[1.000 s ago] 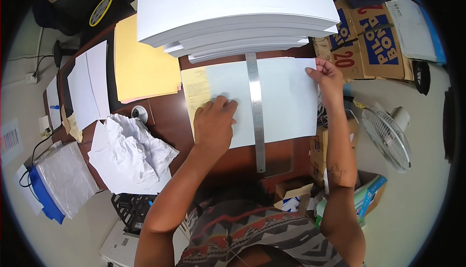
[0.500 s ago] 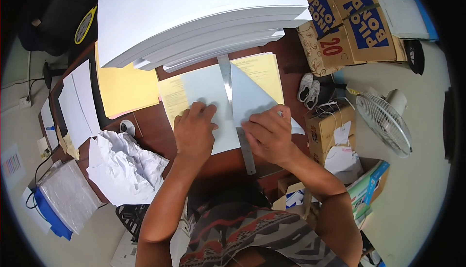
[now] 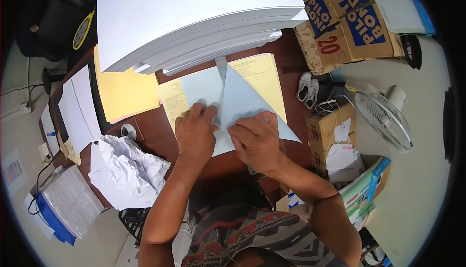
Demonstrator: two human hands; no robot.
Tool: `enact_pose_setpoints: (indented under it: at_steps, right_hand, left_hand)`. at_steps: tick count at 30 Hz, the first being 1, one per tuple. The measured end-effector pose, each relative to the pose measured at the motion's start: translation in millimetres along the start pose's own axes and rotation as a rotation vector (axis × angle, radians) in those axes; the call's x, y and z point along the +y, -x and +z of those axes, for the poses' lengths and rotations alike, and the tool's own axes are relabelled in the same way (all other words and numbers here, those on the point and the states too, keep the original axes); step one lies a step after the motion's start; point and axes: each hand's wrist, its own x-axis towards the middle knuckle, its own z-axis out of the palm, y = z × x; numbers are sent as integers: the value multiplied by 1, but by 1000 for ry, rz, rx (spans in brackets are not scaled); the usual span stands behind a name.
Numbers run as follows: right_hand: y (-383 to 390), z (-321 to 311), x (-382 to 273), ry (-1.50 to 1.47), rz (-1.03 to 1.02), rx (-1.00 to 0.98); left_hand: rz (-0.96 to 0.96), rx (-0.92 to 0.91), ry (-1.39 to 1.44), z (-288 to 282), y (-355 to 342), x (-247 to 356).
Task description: Photocopying documents, organizing papers, and writing on them at a desk.
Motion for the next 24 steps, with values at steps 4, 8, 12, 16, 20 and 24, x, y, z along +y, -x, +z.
enact_pose_setpoints:
  at_steps: [4, 8, 12, 16, 20, 24]
  right_hand:
    - [-1, 3, -7, 6, 37, 3]
    - [-5, -5, -9, 83, 60, 35]
    - [-15, -24, -28, 208, -22, 281]
    - [-12, -14, -74, 156, -48, 208]
    - [4, 18, -123, 107, -29, 87]
    - [9, 64, -185, 91, -68, -123]
  left_hand:
    - [1, -5, 6, -2, -2, 0]
    - [27, 12, 42, 4, -3, -5]
    - [34, 59, 18, 9, 6, -19]
    - [156, 258, -28, 28, 20, -29]
    - [231, 248, 335, -20, 67, -48]
    - [136, 459, 581, -84, 157, -147]
